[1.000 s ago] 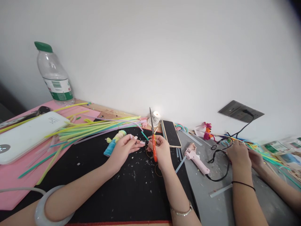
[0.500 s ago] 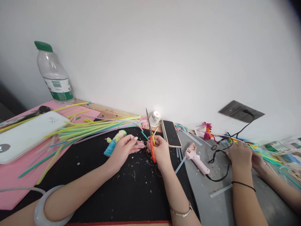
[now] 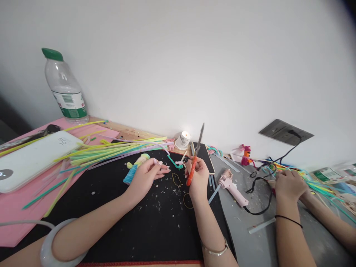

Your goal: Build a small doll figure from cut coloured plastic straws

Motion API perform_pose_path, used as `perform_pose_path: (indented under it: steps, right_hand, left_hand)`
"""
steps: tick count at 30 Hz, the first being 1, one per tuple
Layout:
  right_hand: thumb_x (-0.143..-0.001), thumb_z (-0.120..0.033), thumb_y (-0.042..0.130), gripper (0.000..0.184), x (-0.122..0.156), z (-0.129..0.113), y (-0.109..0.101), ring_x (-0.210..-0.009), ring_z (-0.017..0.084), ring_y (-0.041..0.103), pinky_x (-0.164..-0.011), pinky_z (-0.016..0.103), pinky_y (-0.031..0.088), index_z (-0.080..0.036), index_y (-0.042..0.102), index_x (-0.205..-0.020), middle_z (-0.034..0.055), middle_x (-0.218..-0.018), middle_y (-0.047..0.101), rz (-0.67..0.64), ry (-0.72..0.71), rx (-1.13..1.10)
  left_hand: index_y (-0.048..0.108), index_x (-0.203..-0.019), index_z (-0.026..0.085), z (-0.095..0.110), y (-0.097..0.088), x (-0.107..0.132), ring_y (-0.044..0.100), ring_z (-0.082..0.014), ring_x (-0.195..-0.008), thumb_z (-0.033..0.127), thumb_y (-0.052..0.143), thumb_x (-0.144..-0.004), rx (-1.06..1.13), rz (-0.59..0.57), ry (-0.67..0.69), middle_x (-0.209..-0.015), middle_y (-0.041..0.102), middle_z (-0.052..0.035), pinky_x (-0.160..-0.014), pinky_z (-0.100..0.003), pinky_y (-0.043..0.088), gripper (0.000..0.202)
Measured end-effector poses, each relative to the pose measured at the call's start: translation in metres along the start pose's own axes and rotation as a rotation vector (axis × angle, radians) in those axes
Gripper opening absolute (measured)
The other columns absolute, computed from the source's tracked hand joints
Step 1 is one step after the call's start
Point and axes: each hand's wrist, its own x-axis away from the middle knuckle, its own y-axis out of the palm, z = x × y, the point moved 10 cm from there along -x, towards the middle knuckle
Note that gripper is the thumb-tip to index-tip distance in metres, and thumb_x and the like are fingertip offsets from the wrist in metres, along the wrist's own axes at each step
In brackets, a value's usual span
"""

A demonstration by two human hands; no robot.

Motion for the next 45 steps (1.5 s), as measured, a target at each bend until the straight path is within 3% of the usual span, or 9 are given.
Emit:
perform_pose_path:
  steps: [3,8,12,17,22,29,34,41,45]
  right_hand:
    - [-0.074,-0.033,0.068,0.023,0.002,-0.001,0.003,-0.041,0.007,0.04,-0.041,0.02,0.03,-0.02,0.056,-0.089,-0.0084,-0.052,0.05,-0.026,0.007,0.021]
    - [-0.064,-0.022,0.074,0.025,0.005,0.01,0.018,-0.049,0.008,0.049,-0.046,0.02,0.035,-0.018,0.059,-0.083,-0.0045,-0.063,0.058,-0.127,0.082,0.037]
    - [-0.059,-0.018,0.076,0.029,0.01,0.02,0.034,-0.06,0.011,0.057,-0.056,0.021,0.043,-0.017,0.059,-0.083,-0.0027,-0.068,0.063,-0.238,0.154,0.039]
    - [-0.06,-0.017,0.075,0.028,0.011,0.023,0.036,-0.06,0.011,0.057,-0.058,0.022,0.044,-0.017,0.059,-0.083,-0.0044,-0.065,0.06,-0.261,0.157,0.028]
    - [-0.061,-0.019,0.076,0.029,0.011,0.018,0.034,-0.059,0.009,0.053,-0.055,0.02,0.041,-0.016,0.059,-0.084,-0.0038,-0.066,0.06,-0.241,0.144,0.009]
    - [-0.074,-0.034,0.071,0.026,0.007,-0.001,0.016,-0.043,0.005,0.034,-0.04,0.019,0.025,-0.019,0.055,-0.089,-0.0081,-0.059,0.046,-0.113,0.041,-0.138]
    - [-0.075,-0.036,0.071,0.025,0.004,-0.003,0.01,-0.043,0.004,0.032,-0.039,0.019,0.024,-0.019,0.055,-0.085,-0.0077,-0.06,0.045,-0.081,0.013,-0.199]
    - [-0.083,-0.046,0.062,0.027,0.005,-0.025,0.001,-0.044,0.005,0.036,-0.04,0.019,0.028,-0.021,0.053,-0.088,-0.005,-0.067,0.05,-0.04,-0.119,-0.309]
    - [-0.077,-0.039,0.067,0.025,0.001,-0.01,0.0,-0.04,0.005,0.034,-0.038,0.019,0.025,-0.021,0.049,-0.078,-0.0069,-0.061,0.05,-0.022,-0.013,-0.149]
  left_hand:
    - [0.048,-0.075,0.019,0.003,0.001,0.0,0.072,-0.0239,-0.09,0.049,0.061,-0.08,0.015,-0.008,0.011,-0.108,0.069,-0.0091,-0.076,-0.033,0.056,0.033]
    - [0.049,-0.078,0.018,0.005,0.009,0.002,0.072,-0.0178,-0.078,0.046,0.062,-0.081,0.088,-0.078,0.006,-0.123,0.063,-0.0094,-0.066,-0.027,0.057,0.031]
    - [0.05,-0.077,0.018,0.001,0.013,0.003,0.072,-0.0164,-0.076,0.043,0.062,-0.082,0.138,-0.112,-0.021,-0.11,0.068,-0.0075,-0.069,-0.026,0.057,0.028]
    - [0.052,-0.078,0.018,-0.004,0.009,0.002,0.072,-0.0177,-0.077,0.042,0.064,-0.08,0.109,-0.073,-0.048,-0.086,0.07,-0.0037,-0.07,-0.026,0.057,0.027]
    - [0.051,-0.073,0.019,-0.004,0.008,0.0,0.073,-0.0217,-0.081,0.049,0.065,-0.077,0.042,-0.065,-0.044,-0.084,0.071,-0.0043,-0.076,-0.032,0.057,0.033]
    - [0.053,-0.071,0.021,-0.001,0.003,-0.001,0.07,-0.028,-0.096,0.051,0.062,-0.078,-0.042,-0.038,0.021,-0.093,0.071,-0.0058,-0.083,-0.038,0.055,0.032]
    - [0.053,-0.068,0.023,0.003,0.001,0.0,0.068,-0.0304,-0.102,0.047,0.063,-0.079,-0.068,-0.012,0.068,-0.099,0.072,-0.0065,-0.085,-0.038,0.054,0.029]
    - [0.054,-0.07,0.022,0.007,-0.003,-0.002,0.065,-0.0287,-0.107,0.04,0.057,-0.085,-0.084,0.002,0.124,-0.108,0.069,-0.0075,-0.092,-0.038,0.051,0.023]
    - [0.056,-0.073,0.022,0.01,-0.002,0.0,0.066,-0.0272,-0.106,0.044,0.055,-0.086,-0.069,-0.007,0.138,-0.111,0.068,-0.0075,-0.092,-0.037,0.052,0.025]
